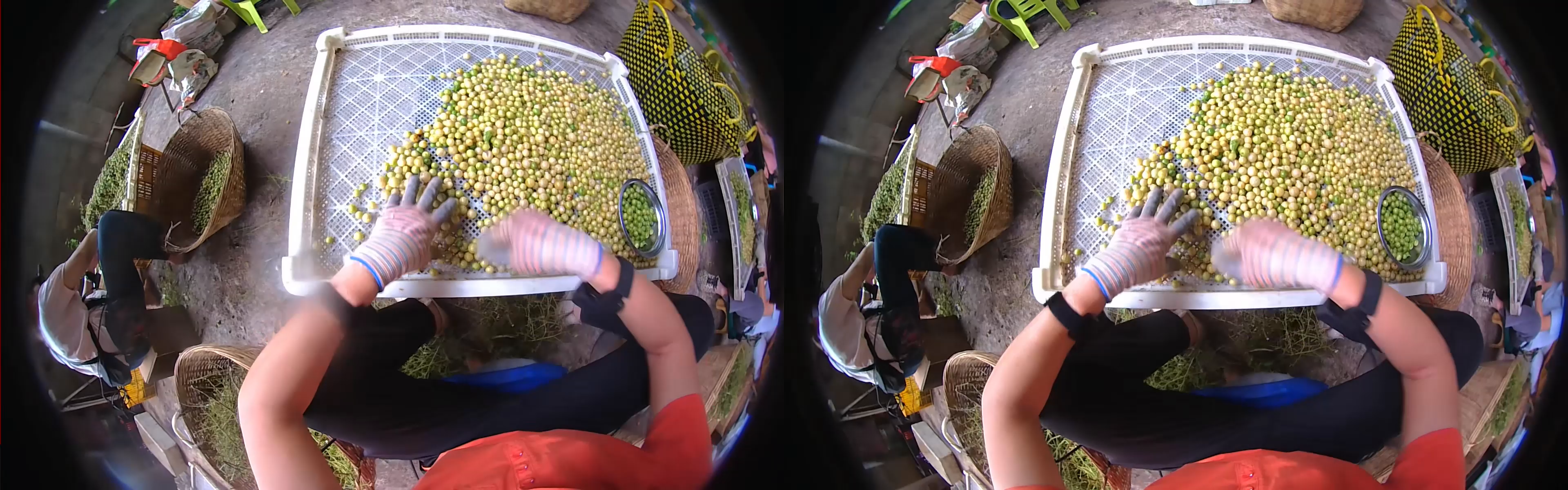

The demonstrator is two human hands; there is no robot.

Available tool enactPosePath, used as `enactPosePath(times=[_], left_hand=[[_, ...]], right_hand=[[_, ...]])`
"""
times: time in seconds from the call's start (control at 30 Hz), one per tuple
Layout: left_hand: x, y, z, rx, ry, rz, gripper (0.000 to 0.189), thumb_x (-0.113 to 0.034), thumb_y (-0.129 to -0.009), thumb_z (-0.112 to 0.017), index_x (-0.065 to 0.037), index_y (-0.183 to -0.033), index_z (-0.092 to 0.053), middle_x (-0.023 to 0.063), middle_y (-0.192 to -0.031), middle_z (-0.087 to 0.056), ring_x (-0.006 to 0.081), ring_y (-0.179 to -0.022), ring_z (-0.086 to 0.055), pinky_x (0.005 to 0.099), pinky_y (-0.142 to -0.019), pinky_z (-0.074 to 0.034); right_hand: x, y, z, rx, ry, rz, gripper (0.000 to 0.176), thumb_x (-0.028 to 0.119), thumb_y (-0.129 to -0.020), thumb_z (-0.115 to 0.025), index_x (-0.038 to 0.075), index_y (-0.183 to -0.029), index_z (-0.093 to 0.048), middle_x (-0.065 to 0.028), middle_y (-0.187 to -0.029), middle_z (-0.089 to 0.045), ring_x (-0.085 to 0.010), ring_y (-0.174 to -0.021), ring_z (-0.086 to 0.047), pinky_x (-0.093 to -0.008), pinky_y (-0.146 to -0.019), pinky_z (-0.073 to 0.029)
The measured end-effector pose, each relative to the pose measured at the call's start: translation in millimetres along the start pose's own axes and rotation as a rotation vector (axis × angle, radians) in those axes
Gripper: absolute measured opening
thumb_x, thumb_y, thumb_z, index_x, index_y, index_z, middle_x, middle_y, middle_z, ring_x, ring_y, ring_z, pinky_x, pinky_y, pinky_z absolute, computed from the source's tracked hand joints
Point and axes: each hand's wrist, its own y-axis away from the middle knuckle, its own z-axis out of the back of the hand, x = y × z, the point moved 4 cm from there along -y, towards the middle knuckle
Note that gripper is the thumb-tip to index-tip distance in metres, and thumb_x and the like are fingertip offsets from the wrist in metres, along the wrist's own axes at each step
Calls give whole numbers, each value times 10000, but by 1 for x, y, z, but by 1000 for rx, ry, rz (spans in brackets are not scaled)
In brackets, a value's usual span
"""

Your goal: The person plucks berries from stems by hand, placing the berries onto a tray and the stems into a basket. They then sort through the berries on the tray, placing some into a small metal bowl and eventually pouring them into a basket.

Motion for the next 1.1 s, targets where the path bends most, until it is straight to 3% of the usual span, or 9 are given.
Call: enactPosePath(times=[0.07,0.27,0.4,0.57,0.63,0.77,0.9,0.97,1.1], left_hand=[[-9,13,11,205,31,60,743,-361,-796,-656,-198,-1431,-308,151,-1497,-240,425,-1355,-238,485,-1086,-290],[24,34,11,528,47,224,589,-378,-785,-656,-243,-1331,-480,150,-1434,-361,345,-1204,-489,427,-975,-428],[51,43,34,269,168,314,319,-324,-785,-646,-150,-1050,-686,152,-840,-673,296,-854,-646,394,-790,-501],[73,38,32,176,129,396,334,-311,-793,-643,-120,-1065,-676,155,-840,-672,310,-836,-647,402,-774,-500],[77,38,32,52,172,380,345,-296,-795,-647,-113,-1087,-665,163,-835,-670,314,-841,-646,401,-772,-500],[83,41,33,53,217,406,351,-284,-802,-646,-94,-1097,-657,159,-854,-675,319,-849,-645,401,-788,-496],[91,43,28,-104,217,400,243,-213,-780,-611,-50,-954,-660,167,-827,-661,332,-830,-638,420,-752,-505],[91,41,31,-106,229,402,259,-217,-779,-610,-54,-975,-662,171,-834,-661,330,-843,-638,421,-763,-504],[84,33,30,-7,219,396,359,-287,-807,-636,-99,-1112,-650,160,-839,-668,318,-817,-644,394,-772,-500]], right_hand=[[-19,-47,11,-506,132,116,128,223,-825,-568,119,-792,-635,-123,-818,-644,-316,-760,-625,-434,-684,-498],[-17,-102,10,-503,706,-52,154,132,-777,-592,100,-883,-700,-121,-863,-660,-274,-820,-651,-397,-682,-516],[-17,-114,14,-252,736,-255,147,175,-774,-599,101,-826,-714,-128,-863,-667,-257,-810,-665,-392,-682,-520],[7,-110,14,-607,527,40,132,163,-741,-602,92,-735,-712,-113,-735,-659,-275,-718,-656,-394,-635,-522],[7,-124,7,-383,723,-102,125,163,-729,-609,91,-718,-711,-119,-720,-666,-316,-707,-654,-389,-623,-526],[-13,-130,24,-170,397,-325,193,152,-766,-547,57,-808,-709,-135,-782,-684,-262,-755,-683,-361,-673,-536],[-17,-105,19,-191,-15,-126,192,217,-754,-574,69,-775,-694,-144,-779,-672,-262,-717,-658,-349,-676,-520],[5,-88,5,-334,130,257,123,197,-744,-639,84,-739,-687,-108,-743,-632,-271,-696,-622,-377,-674,-496],[18,-94,-26,-349,698,211,90,163,-715,-628,86,-700,-672,-112,-732,-624,-301,-719,-625,-418,-659,-494]])
